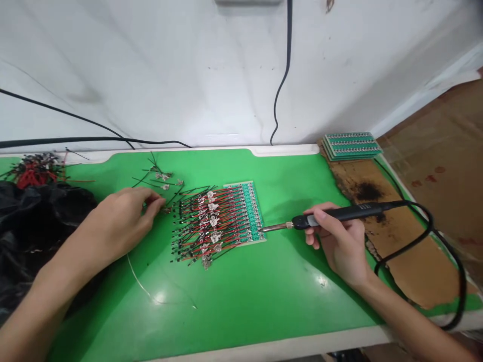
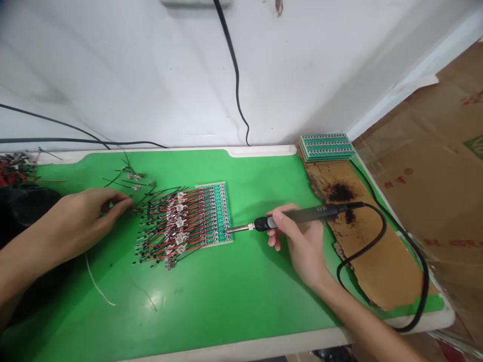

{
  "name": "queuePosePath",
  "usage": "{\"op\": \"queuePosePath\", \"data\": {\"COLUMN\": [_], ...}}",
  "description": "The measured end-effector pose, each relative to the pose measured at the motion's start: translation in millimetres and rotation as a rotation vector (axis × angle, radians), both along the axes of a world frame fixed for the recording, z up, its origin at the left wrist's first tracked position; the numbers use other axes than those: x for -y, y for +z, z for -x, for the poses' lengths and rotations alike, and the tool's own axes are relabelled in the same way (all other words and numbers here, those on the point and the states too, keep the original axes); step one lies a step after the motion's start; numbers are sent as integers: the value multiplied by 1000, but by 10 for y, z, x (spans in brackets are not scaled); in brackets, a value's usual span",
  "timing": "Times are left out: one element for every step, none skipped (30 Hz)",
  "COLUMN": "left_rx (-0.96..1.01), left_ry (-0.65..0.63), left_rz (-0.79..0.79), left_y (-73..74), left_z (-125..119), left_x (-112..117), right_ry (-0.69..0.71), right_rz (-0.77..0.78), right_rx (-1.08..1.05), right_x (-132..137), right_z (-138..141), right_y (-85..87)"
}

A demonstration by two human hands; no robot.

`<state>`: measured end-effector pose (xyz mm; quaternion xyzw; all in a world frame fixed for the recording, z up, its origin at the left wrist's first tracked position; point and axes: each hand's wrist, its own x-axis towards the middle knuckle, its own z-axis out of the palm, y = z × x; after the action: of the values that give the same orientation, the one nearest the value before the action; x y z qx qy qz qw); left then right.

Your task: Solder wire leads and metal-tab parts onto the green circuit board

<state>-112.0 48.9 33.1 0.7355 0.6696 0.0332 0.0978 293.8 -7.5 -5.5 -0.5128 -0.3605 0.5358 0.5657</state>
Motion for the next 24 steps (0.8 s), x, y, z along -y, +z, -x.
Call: {"op": "queuePosePath", "data": {"left_rx": [-13,-23,-31,-38,-43,-48,-53,-57,-60,-64,-70,-78,-88,-102,-118,-136,-153,-165,-169,-156,-123,-64,26,138], "left_ry": [12,20,24,25,24,23,22,21,19,18,19,22,26,35,48,65,83,91,85,64,16,-41,-114,-200], "left_rz": [0,1,2,4,5,5,6,6,2,-5,-20,-43,-70,-107,-150,-197,-242,-285,-333,-378,-427,-478,-500,-506], "left_y": [-1,-1,-3,-6,-11,-15,-17,-15,-8,7,29,59,94,132,172,212,250,287,320,350,374,391,399,397], "left_z": [-29,-56,-81,-104,-126,-146,-164,-180,-190,-192,-185,-165,-134,-92,-43,4,44,65,60,24,-44,-142,-262,-392], "left_x": [0,0,0,-2,-5,-10,-16,-22,-25,-25,-20,-8,9,31,57,87,118,152,187,224,262,301,340,377], "right_ry": [0,2,1,2,2,3,3,5,6,7,8,9,8,4,0,-1,-3,-5,-5,-4,-5,-7,-8,-7], "right_rz": [2,3,4,6,7,10,15,19,20,20,18,15,13,10,10,9,9,8,9,9,10,8,5,-1], "right_rx": [-2,-3,-5,-4,-2,-1,2,4,4,4,4,4,4,3,4,5,7,9,11,13,14,16,17,18], "right_x": [1,3,4,7,10,13,16,19,21,23,24,25,25,25,24,23,22,20,18,16,14,14,14,16], "right_z": [1,1,0,-2,-4,-7,-9,-12,-14,-16,-17,-16,-15,-13,-11,-9,-7,-5,-4,-2,-1,0,2,5], "right_y": [2,3,2,0,-4,-9,-15,-18,-20,-20,-17,-13,-8,-3,0,2,3,2,1,-1,-1,-1,-1,0]}}
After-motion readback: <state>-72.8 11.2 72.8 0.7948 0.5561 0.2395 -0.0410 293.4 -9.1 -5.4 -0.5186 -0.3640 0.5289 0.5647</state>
